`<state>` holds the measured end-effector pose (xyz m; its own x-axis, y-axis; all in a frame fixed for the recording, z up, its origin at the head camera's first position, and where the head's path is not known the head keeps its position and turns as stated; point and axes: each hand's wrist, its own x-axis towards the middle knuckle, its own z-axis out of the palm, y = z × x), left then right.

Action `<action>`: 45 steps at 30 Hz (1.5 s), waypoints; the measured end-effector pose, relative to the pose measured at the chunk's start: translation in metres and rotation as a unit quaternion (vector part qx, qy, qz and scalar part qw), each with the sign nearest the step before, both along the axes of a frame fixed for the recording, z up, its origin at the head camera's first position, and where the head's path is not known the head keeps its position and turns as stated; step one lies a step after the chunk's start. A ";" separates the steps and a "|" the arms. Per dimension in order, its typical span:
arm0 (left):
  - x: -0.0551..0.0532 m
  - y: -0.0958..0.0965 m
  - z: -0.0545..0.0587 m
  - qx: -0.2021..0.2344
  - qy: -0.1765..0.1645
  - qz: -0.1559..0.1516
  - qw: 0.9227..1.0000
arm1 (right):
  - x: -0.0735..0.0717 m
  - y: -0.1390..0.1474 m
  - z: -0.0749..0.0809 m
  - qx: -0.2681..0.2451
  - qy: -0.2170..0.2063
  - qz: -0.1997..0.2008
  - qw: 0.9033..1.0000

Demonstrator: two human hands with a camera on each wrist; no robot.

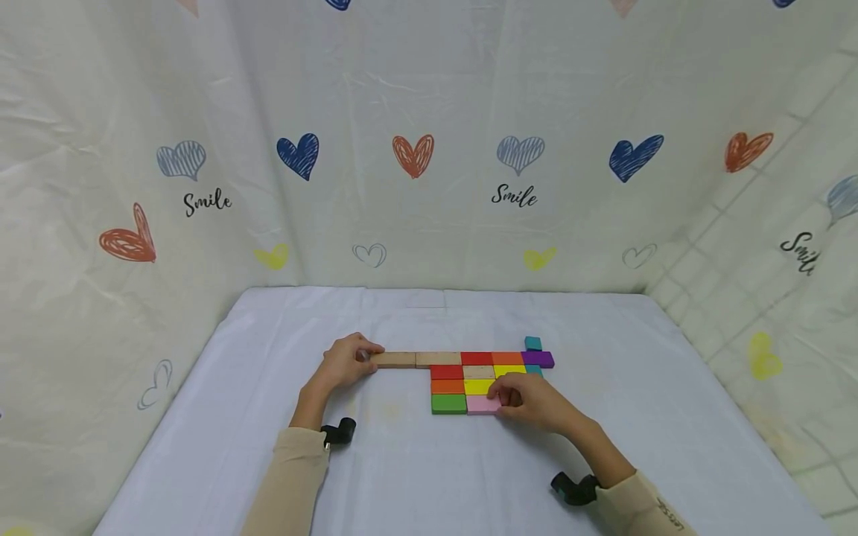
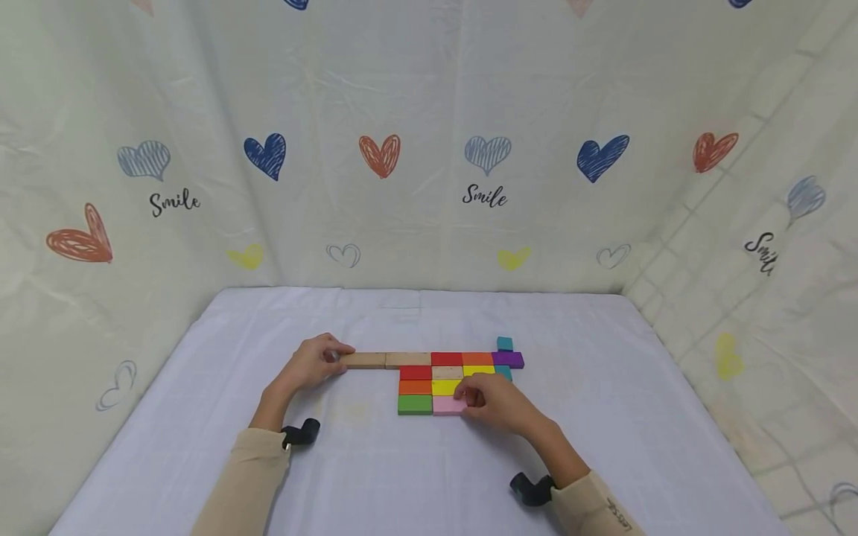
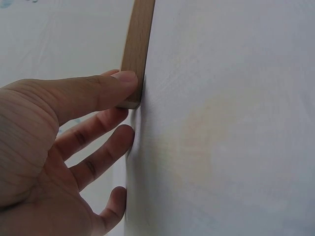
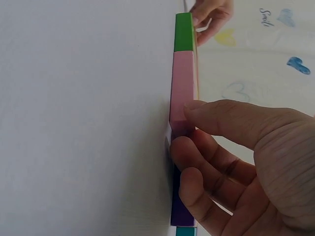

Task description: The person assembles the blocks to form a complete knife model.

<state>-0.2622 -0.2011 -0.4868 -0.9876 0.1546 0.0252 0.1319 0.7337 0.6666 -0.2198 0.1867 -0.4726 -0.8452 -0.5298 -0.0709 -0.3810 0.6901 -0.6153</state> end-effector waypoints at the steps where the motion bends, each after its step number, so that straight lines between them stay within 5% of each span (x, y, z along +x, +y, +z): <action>1: 0.000 0.000 0.000 0.000 0.000 0.000 1.000 | 0.000 0.000 0.000 0.000 0.001 0.001 1.000; 14: 0.000 -0.001 -0.001 0.004 -0.002 0.002 1.000 | 0.001 0.001 0.002 -0.005 -0.001 0.000 1.000; 19: 0.000 0.000 -0.001 -0.002 -0.003 0.003 1.000 | -0.005 0.010 0.005 -0.006 0.006 -0.031 0.999; 28: 0.000 0.001 0.000 -0.002 -0.001 0.004 1.000 | -0.035 0.043 0.010 -0.064 0.061 -0.111 0.990; 36: 0.000 0.000 0.000 -0.003 -0.003 0.003 1.000 | -0.065 0.069 0.012 -0.064 0.050 -0.164 0.983; 45: 0.000 0.000 -0.001 -0.006 -0.003 -0.001 1.000 | -0.096 0.084 0.002 -0.028 0.000 -0.174 0.984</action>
<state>-0.2624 -0.2015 -0.4876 -0.9875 0.1564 0.0185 0.1297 0.7409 0.6590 -0.3156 0.2711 -0.4703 -0.9761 -0.2114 -0.0498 -0.1274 0.7433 -0.6568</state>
